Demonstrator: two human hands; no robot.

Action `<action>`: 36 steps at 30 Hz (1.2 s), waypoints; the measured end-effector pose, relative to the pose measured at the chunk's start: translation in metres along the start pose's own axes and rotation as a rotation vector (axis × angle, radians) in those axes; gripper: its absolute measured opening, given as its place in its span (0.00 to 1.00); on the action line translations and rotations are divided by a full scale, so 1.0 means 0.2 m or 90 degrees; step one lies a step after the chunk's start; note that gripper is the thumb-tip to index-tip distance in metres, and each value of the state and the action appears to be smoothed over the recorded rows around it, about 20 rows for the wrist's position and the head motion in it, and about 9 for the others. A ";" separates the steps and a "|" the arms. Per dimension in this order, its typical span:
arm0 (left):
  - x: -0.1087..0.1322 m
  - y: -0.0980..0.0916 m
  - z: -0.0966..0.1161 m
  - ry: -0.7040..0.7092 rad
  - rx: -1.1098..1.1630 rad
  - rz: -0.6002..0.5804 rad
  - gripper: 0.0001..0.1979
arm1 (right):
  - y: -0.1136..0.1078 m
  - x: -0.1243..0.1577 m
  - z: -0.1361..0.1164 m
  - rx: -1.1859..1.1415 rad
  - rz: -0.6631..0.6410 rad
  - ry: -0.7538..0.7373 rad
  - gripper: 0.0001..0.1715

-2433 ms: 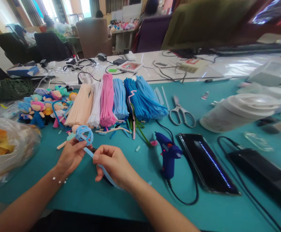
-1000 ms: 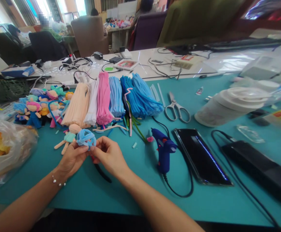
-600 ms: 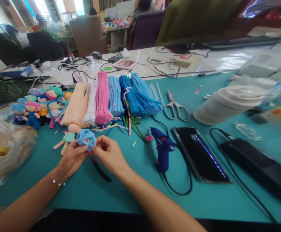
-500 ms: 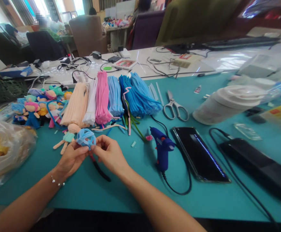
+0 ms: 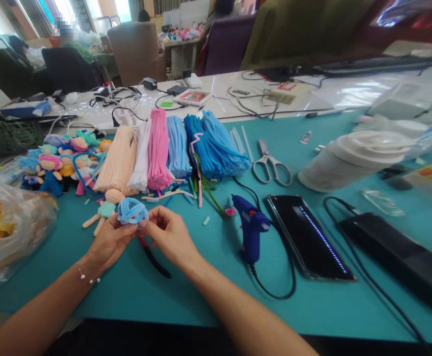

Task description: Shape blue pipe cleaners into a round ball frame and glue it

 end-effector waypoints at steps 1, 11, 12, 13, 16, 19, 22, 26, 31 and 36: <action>0.00 0.00 0.00 -0.001 0.001 -0.003 0.12 | 0.00 0.00 0.00 0.007 0.003 -0.001 0.21; 0.01 0.00 -0.01 -0.001 -0.011 -0.011 0.14 | -0.02 0.00 0.01 0.029 0.024 -0.007 0.21; 0.01 0.00 -0.01 -0.003 -0.015 -0.017 0.14 | -0.02 0.01 0.01 0.026 0.022 -0.006 0.21; 0.02 0.00 -0.01 -0.005 -0.020 -0.024 0.14 | -0.02 0.01 0.00 0.024 0.020 -0.006 0.21; 0.02 0.00 -0.01 -0.012 -0.025 -0.065 0.11 | -0.02 0.01 0.00 0.019 0.012 -0.006 0.21; 0.03 0.02 0.02 -0.007 0.008 -0.112 0.11 | -0.04 0.01 -0.01 0.031 0.016 -0.010 0.21; 0.01 0.02 0.06 0.023 0.041 -0.105 0.11 | -0.06 0.00 -0.01 0.059 0.028 -0.013 0.20; -0.01 -0.01 0.10 0.101 0.024 -0.017 0.08 | -0.07 0.00 -0.02 0.082 0.043 -0.017 0.16; -0.01 -0.03 0.12 0.150 -0.034 0.034 0.11 | -0.07 0.02 -0.05 0.111 0.050 -0.071 0.12; -0.01 -0.02 0.07 0.070 -0.034 -0.024 0.13 | -0.06 0.02 -0.05 0.147 0.042 -0.085 0.10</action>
Point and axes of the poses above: each hand's wrist, its own x-axis away from the middle knuckle, its own y-axis out of the palm, z = x × y, the point moved 6 cm from there along -x, towards the middle knuckle, and after that the axes turned 15 degrees about y, right-handed, at the moved point
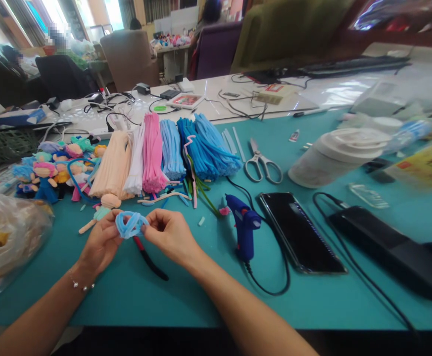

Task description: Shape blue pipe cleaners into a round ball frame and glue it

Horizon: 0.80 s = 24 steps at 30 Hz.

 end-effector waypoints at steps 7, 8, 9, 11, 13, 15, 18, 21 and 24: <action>0.02 0.02 -0.03 -0.030 -0.016 -0.111 0.08 | 0.00 0.04 -0.07 0.186 0.051 -0.215 0.06; 0.02 0.03 -0.02 -0.022 -0.008 -0.112 0.09 | 0.00 0.06 -0.09 0.241 0.077 -0.291 0.06; 0.01 0.03 0.00 -0.017 0.002 -0.109 0.12 | 0.01 0.09 -0.11 0.300 0.103 -0.370 0.06; 0.01 0.03 0.02 -0.024 0.036 -0.096 0.15 | 0.02 0.14 -0.14 0.419 0.154 -0.515 0.08; 0.00 0.03 0.02 -0.053 0.082 -0.080 0.17 | 0.03 0.18 -0.16 0.521 0.209 -0.616 0.10; 0.00 0.02 0.01 -0.091 0.104 -0.061 0.18 | 0.04 0.19 -0.16 0.596 0.256 -0.669 0.14; 0.01 0.02 -0.02 -0.137 0.085 -0.055 0.20 | 0.05 0.20 -0.16 0.655 0.284 -0.691 0.18; 0.01 0.02 -0.04 -0.148 0.054 -0.075 0.18 | 0.06 0.21 -0.16 0.661 0.288 -0.696 0.19; 0.01 0.01 -0.04 -0.124 0.008 -0.075 0.17 | 0.06 0.20 -0.15 0.642 0.288 -0.703 0.16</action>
Point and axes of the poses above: each hand's wrist, its own x-axis away from the middle knuckle, its own y-axis out of the palm, z = x × y, the point moved 6 cm from there along -x, towards the middle knuckle, and after that the axes turned 15 degrees about y, right-handed, at the moved point
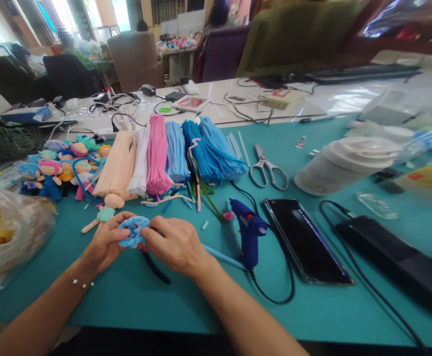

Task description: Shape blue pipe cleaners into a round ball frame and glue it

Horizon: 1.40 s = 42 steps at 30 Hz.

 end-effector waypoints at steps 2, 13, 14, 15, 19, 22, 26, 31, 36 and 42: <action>-0.01 -0.01 0.01 0.031 -0.059 -0.011 0.15 | 0.01 0.01 0.01 -0.031 0.003 0.011 0.12; -0.01 0.01 0.14 0.192 -0.372 -0.115 0.04 | 0.16 0.05 0.13 -0.582 -0.232 0.541 0.10; -0.01 0.02 0.15 0.208 -0.394 -0.129 0.04 | 0.19 0.06 0.13 -0.649 -0.275 0.594 0.12; -0.01 0.02 0.16 0.224 -0.415 -0.142 0.05 | 0.21 0.07 0.13 -0.711 -0.318 0.640 0.15; 0.00 0.03 0.18 0.273 -0.486 -0.176 0.07 | 0.24 0.09 0.13 -0.842 -0.423 0.734 0.22; 0.00 0.05 0.19 0.290 -0.515 -0.195 0.09 | 0.25 0.09 0.14 -0.838 -0.441 0.753 0.21; 0.00 0.06 0.19 0.295 -0.528 -0.214 0.09 | 0.23 0.08 0.14 -0.786 -0.418 0.746 0.19; 0.01 0.07 0.18 0.279 -0.520 -0.230 0.10 | 0.22 0.06 0.13 -0.769 -0.384 0.725 0.21; 0.00 0.07 0.18 0.267 -0.507 -0.235 0.09 | 0.23 0.07 0.13 -0.757 -0.370 0.715 0.20; 0.00 0.03 0.15 0.235 -0.426 -0.146 0.11 | 0.25 0.08 0.13 -0.752 -0.360 0.724 0.17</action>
Point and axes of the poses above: each hand's wrist, its own x-axis away from the middle knuckle, its own y-axis out of the palm, z = x × y, the point moved 6 cm from there along -x, towards the middle knuckle, and after that the axes turned 15 degrees about y, right-handed, at the moved point
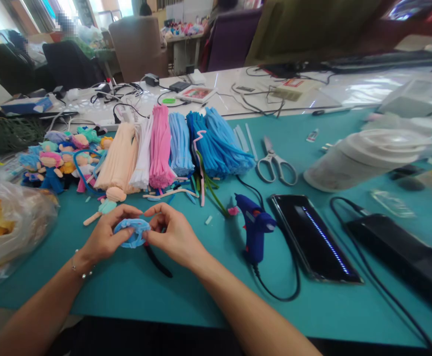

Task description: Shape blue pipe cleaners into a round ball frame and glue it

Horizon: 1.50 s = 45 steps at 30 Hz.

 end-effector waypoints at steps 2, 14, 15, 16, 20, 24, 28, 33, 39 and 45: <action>0.01 -0.02 -0.01 0.017 0.049 0.073 0.12 | -0.01 0.00 0.00 -0.004 0.008 0.001 0.16; 0.06 0.00 0.10 0.234 -0.278 0.086 0.05 | -0.05 0.01 -0.05 0.014 0.078 -0.053 0.12; 0.05 0.01 0.09 0.224 -0.284 0.081 0.04 | -0.05 0.01 -0.05 0.017 0.079 -0.057 0.12; 0.05 0.01 0.09 0.215 -0.287 0.077 0.04 | -0.05 0.01 -0.06 0.022 0.081 -0.060 0.12; 0.04 0.02 0.07 0.172 -0.269 0.068 0.03 | -0.04 0.02 -0.06 0.065 0.088 -0.081 0.11; 0.03 0.02 0.04 0.118 -0.192 0.075 0.02 | -0.03 0.02 -0.06 0.099 0.094 -0.097 0.11; 0.04 0.02 0.01 0.075 -0.128 0.107 0.03 | -0.04 0.02 -0.05 0.116 0.108 -0.103 0.10; 0.05 0.01 0.00 0.056 -0.128 0.129 0.03 | -0.04 0.01 -0.03 0.159 0.115 -0.065 0.06; 0.05 0.02 0.02 0.064 -0.133 0.126 0.04 | -0.04 0.00 -0.02 0.182 0.125 -0.045 0.10; 0.05 0.02 0.03 0.089 -0.172 0.133 0.03 | -0.04 -0.01 -0.02 0.171 0.131 -0.055 0.11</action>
Point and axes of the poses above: each hand's wrist, its own x-axis away from the middle knuckle, its own y-axis out of the palm, z = x × y, the point moved 6 cm from there along -x, towards the middle knuckle, and after that the axes turned 15 degrees about y, right-handed, at the moved point
